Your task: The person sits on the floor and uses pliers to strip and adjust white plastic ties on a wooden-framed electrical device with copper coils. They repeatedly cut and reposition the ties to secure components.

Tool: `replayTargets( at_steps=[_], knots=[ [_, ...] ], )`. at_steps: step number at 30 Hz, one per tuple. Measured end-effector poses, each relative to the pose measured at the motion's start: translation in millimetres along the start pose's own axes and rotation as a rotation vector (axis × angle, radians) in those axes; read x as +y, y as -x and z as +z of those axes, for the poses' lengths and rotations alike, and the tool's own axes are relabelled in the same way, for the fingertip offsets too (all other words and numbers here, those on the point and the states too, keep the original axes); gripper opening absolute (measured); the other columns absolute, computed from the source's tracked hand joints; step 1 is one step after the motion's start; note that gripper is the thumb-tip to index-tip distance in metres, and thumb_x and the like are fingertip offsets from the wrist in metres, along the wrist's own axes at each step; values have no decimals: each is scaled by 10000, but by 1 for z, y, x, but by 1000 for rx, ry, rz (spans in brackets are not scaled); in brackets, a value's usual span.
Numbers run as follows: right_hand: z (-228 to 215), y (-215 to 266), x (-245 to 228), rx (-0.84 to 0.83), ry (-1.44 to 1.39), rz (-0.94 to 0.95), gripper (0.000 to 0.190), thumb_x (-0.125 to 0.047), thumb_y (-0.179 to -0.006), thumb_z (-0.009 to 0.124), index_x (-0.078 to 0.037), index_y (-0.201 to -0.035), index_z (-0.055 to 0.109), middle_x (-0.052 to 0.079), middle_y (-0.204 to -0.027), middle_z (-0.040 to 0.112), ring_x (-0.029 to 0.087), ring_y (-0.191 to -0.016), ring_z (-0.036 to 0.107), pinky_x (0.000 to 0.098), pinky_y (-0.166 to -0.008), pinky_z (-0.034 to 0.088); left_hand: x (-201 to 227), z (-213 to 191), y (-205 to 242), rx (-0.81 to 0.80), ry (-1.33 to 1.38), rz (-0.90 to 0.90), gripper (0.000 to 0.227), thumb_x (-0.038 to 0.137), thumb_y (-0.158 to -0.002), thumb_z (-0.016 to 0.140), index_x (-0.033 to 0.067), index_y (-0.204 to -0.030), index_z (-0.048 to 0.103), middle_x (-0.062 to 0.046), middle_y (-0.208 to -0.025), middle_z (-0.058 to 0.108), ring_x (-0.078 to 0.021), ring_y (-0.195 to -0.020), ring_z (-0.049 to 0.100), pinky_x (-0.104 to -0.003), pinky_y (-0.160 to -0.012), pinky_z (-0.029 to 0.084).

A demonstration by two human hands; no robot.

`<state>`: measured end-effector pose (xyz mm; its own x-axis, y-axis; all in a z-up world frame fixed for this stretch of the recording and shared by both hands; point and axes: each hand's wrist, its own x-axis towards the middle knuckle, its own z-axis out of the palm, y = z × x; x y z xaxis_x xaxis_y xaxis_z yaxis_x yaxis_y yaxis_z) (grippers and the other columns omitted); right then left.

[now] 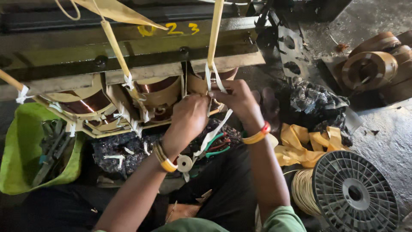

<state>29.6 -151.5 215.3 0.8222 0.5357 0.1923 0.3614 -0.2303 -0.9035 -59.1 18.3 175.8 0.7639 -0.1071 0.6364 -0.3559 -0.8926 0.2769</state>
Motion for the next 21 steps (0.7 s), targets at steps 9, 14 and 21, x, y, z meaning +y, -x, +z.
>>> replayTargets(
  at_steps=[9, 14, 21],
  knots=[
    [49, -18, 14, 747, 284, -277, 140, -52, -911, 752, -1, -1041, 751, 162, -852, 694, 112, -723, 604, 326, -656, 500, 13, 54, -30, 391, 465, -544, 233, -15, -907, 528, -109, -1121, 526, -275, -889, 646, -452, -813, 675, -498, -668, 511],
    [71, -33, 36, 722, -42, -384, 224, 6, -948, 720, 23, -1167, 680, 86, -1008, 747, 78, -883, 656, 305, -768, 540, 9, 57, -43, 488, 552, -590, 208, 86, -1062, 482, -62, -1156, 594, -269, -903, 690, -421, -806, 689, -493, -698, 500],
    [69, -38, 58, 482, -763, -197, 215, 63, -964, 659, -32, -1122, 548, 28, -949, 692, 58, -788, 629, 204, -609, 464, 2, 75, -50, 641, 559, -514, 288, 124, -1059, 529, -78, -1260, 567, -271, -969, 712, -408, -857, 711, -469, -718, 541]
  ],
)
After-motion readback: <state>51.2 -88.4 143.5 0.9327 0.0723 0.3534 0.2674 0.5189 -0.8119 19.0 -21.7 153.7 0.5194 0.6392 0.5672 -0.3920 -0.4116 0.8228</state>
